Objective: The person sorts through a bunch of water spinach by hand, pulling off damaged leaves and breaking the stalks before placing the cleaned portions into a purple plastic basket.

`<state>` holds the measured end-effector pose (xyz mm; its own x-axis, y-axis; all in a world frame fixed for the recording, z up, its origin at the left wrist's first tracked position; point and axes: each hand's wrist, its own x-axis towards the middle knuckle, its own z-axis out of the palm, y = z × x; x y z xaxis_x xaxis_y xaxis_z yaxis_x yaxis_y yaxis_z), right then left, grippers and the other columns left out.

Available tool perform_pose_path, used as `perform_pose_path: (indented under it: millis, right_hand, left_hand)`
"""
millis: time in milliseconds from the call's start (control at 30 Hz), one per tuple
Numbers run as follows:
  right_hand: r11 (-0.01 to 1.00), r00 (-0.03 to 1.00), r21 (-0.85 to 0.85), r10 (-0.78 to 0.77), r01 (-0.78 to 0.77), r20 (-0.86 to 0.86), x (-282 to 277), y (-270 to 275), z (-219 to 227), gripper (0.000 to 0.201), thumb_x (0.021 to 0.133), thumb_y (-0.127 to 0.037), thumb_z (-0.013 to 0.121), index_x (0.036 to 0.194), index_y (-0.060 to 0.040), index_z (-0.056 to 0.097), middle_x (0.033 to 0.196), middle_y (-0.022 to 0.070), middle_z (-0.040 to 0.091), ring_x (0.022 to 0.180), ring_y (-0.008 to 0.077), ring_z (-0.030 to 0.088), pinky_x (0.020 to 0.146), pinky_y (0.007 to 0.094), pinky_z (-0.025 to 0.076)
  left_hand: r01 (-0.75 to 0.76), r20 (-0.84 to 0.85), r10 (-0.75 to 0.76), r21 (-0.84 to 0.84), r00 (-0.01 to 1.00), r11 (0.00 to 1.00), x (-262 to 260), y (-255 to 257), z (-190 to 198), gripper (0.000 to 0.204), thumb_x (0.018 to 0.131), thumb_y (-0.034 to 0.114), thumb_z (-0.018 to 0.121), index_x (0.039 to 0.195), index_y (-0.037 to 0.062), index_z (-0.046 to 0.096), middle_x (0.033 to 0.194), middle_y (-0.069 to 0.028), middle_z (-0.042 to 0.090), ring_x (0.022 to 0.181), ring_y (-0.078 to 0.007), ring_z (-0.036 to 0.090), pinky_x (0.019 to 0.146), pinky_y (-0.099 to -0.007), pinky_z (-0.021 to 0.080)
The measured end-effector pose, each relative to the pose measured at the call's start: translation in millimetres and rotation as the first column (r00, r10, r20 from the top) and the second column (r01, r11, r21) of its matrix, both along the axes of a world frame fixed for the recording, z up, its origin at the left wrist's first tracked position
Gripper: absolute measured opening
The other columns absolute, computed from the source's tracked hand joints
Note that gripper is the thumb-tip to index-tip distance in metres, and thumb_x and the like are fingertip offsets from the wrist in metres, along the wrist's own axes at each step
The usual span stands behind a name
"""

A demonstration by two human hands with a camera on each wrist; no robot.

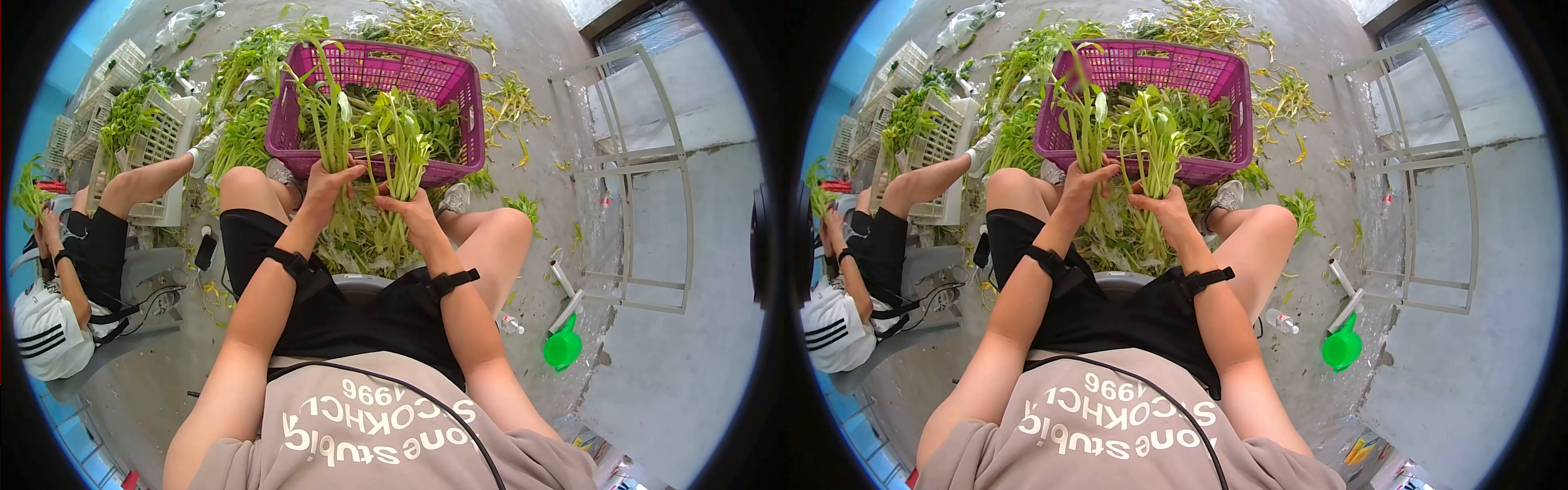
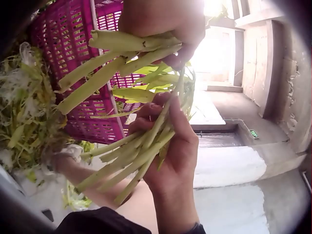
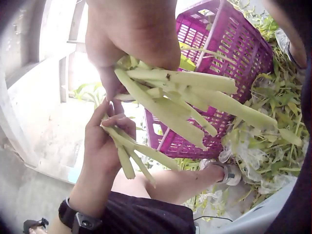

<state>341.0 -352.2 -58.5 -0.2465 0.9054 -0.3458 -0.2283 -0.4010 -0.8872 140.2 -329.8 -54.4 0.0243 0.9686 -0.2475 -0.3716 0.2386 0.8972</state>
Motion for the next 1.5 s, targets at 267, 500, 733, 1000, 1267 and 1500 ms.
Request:
perform_pose_path:
  millis: [267, 500, 733, 1000, 1267, 1500]
  right_hand:
    - [1.0, 1.0, -0.006, 0.009, -0.009, 0.001, 0, -1, 0, 0.03, 0.079, -0.002, 0.08, 0.106, 0.0008, 0.068, 0.096, 0.0061, 0.07, 0.087, 0.0161, 0.067, 0.079, 0.0316, 0.053]
    - [1.0, 1.0, -0.014, 0.02, -0.02, 0.02, 1, 0, 3, 0.03, 0.079, -0.003, 0.08, 0.106, 0.001, 0.068, 0.095, 0.0063, 0.07, 0.084, 0.016, 0.066, 0.077, 0.0322, 0.052]
    - [1.0, 0.999, -0.011, 0.009, -0.009, -0.047, 2, 1, 0, 0.029, 0.08, -0.002, 0.079, 0.107, 0.0009, 0.068, 0.096, 0.0066, 0.07, 0.087, 0.0163, 0.066, 0.079, 0.0323, 0.051]
    - [0.998, 0.997, -0.06, 0.03, -0.034, -0.071, 4, -1, 9, 0.03, 0.081, -0.005, 0.078, 0.108, 0.0001, 0.068, 0.096, 0.0077, 0.07, 0.088, 0.0169, 0.066, 0.077, 0.0332, 0.051]
    - [0.981, 0.981, -0.111, -0.172, 0.162, -0.094, 10, 4, 10, 0.027, 0.085, -0.009, 0.076, 0.109, -0.0027, 0.066, 0.102, 0.0104, 0.072, 0.089, 0.0183, 0.066, 0.07, 0.0333, 0.051]
    - [0.977, 0.974, -0.073, -0.205, 0.199, -0.099, 7, 5, 8, 0.024, 0.088, -0.008, 0.073, 0.11, -0.0046, 0.063, 0.103, 0.0103, 0.071, 0.085, 0.0172, 0.066, 0.07, 0.0318, 0.053]
  left_hand:
    - [0.038, -0.01, -0.038, 0.005, 0.999, 0.999, 1, -2, 5, 0.027, 0.082, 0.011, 0.081, 0.101, 0.0076, 0.061, 0.093, -0.005, 0.068, 0.057, -0.0127, 0.058, 0.05, -0.027, 0.044]
    - [0.066, 0.008, -0.066, 0.03, 0.998, 0.997, 0, -5, 16, 0.024, 0.086, 0.01, 0.074, 0.105, 0.0013, 0.064, 0.092, -0.0049, 0.069, 0.064, -0.0127, 0.061, 0.05, -0.0271, 0.046]
    - [0.034, -0.135, -0.028, 0.043, 0.991, 0.999, 1, -1, 2, 0.023, 0.083, 0.004, 0.071, 0.104, 0.0013, 0.063, 0.086, -0.005, 0.066, 0.057, -0.012, 0.057, 0.048, -0.0275, 0.044]
    - [-0.035, -0.26, 0.037, 0.014, 0.965, 0.999, -3, 7, -5, 0.02, 0.083, 0.002, 0.069, 0.103, 0.0015, 0.065, 0.086, -0.0035, 0.065, 0.058, -0.0122, 0.058, 0.047, -0.0281, 0.046]
    - [0.046, -0.379, -0.146, -0.26, 0.914, 0.965, -5, -1, -18, 0.024, 0.085, 0.018, 0.08, 0.093, 0.0024, 0.064, 0.072, -0.0037, 0.06, 0.055, -0.0133, 0.057, 0.048, -0.0307, 0.045]
    - [0.088, -0.112, -0.118, -0.247, 0.987, 0.965, 11, -5, -9, 0.028, 0.088, 0.022, 0.08, 0.099, 0.006, 0.06, 0.071, -0.0009, 0.056, 0.057, -0.0116, 0.055, 0.051, -0.0286, 0.045]
